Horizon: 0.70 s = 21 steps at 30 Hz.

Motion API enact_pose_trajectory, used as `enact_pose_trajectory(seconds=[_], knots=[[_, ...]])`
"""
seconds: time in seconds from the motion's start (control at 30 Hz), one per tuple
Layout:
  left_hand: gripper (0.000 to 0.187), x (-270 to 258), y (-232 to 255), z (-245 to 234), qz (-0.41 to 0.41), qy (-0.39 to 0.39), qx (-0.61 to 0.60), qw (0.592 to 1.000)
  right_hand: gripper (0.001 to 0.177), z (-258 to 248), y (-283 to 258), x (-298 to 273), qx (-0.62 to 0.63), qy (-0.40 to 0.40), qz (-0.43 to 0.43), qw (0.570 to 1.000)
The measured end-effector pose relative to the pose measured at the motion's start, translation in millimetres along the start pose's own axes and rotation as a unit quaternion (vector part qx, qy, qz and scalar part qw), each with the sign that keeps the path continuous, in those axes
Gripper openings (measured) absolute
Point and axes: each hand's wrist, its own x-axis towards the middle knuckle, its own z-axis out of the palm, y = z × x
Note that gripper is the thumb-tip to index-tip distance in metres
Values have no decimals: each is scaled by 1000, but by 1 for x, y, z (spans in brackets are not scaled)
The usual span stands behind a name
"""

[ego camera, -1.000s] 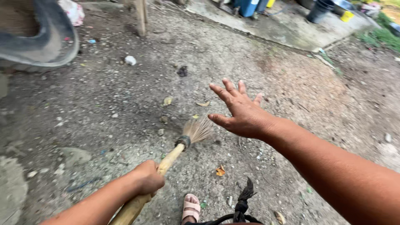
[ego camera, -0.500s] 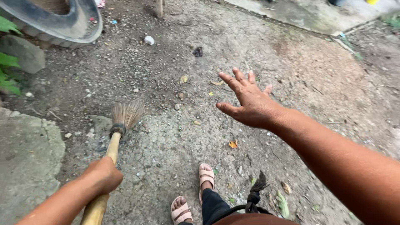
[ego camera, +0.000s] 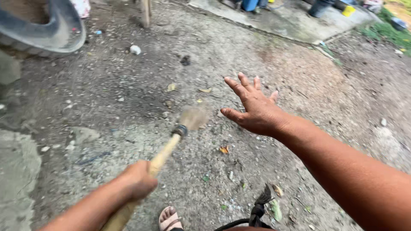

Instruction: The person sweeps dirt and debris across a concrete and dirt ground surface using a short-handled broom.

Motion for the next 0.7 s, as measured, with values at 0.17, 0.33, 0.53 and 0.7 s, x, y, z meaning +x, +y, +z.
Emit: enact_pose_trajectory(seconds=[0.17, 0.33, 0.53, 0.7], knots=[[38, 82, 3, 18, -45, 67, 98, 992, 89, 5, 71, -59, 11, 14, 39, 999], [38, 112, 42, 129, -19, 33, 195, 980, 87, 20, 156, -137, -1, 10, 54, 998], [37, -7, 164, 279, 65, -64, 145, 985, 87, 25, 230, -195, -28, -40, 81, 995], [31, -88, 240, 253, 34, -155, -16, 987, 84, 19, 247, -200, -45, -30, 56, 997]])
